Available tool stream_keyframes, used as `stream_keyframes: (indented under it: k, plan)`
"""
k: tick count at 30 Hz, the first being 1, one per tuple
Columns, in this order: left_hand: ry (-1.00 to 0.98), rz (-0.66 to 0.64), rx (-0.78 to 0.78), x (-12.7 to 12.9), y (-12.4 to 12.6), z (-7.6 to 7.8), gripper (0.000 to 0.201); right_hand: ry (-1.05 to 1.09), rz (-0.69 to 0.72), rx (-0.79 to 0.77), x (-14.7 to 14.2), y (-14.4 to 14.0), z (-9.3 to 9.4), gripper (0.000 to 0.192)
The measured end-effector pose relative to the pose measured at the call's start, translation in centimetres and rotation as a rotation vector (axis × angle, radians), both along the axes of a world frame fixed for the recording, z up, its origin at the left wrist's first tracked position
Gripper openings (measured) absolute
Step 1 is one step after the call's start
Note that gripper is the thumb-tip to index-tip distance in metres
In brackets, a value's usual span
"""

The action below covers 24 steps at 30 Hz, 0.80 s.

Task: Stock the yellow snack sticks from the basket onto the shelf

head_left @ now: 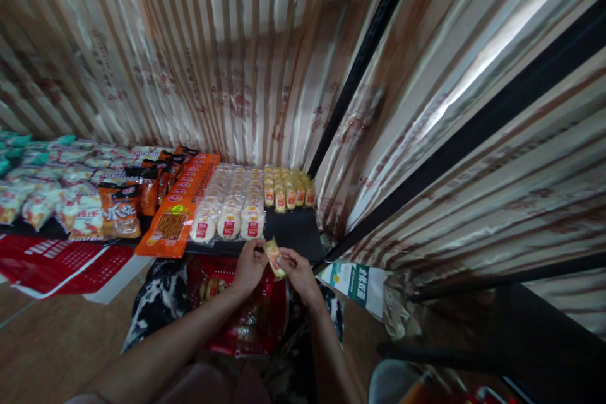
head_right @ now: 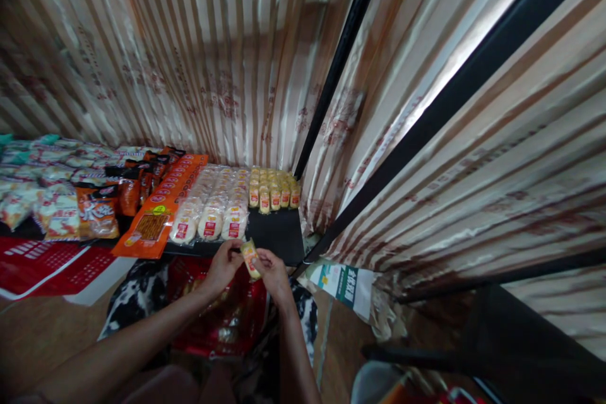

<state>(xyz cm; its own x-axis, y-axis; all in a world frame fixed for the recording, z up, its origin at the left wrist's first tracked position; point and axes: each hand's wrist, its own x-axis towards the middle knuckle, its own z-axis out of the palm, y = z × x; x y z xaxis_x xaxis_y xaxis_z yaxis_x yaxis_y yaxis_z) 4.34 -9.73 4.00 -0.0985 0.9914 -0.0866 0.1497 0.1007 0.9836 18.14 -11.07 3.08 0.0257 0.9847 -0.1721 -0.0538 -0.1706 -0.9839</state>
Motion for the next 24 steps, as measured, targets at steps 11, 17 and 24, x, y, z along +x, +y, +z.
stream_keyframes:
  k: [11, 17, 24]
  plan:
    - [-0.064, -0.049, 0.065, 1.7, 2.0, 0.0, 0.032, -0.324, -0.178, 0.258, 0.7, 4.4, -1.0, 0.027]
    - [0.042, -0.063, 0.095, 2.5, 3.4, -0.2, 0.036, -0.553, -0.184, 0.276, 1.0, 6.5, -0.7, 0.027]
    - [0.090, -0.127, 0.087, 4.0, 4.9, 0.1, 0.040, -0.634, -0.230, 0.253, 1.0, 9.0, -0.6, 0.028]
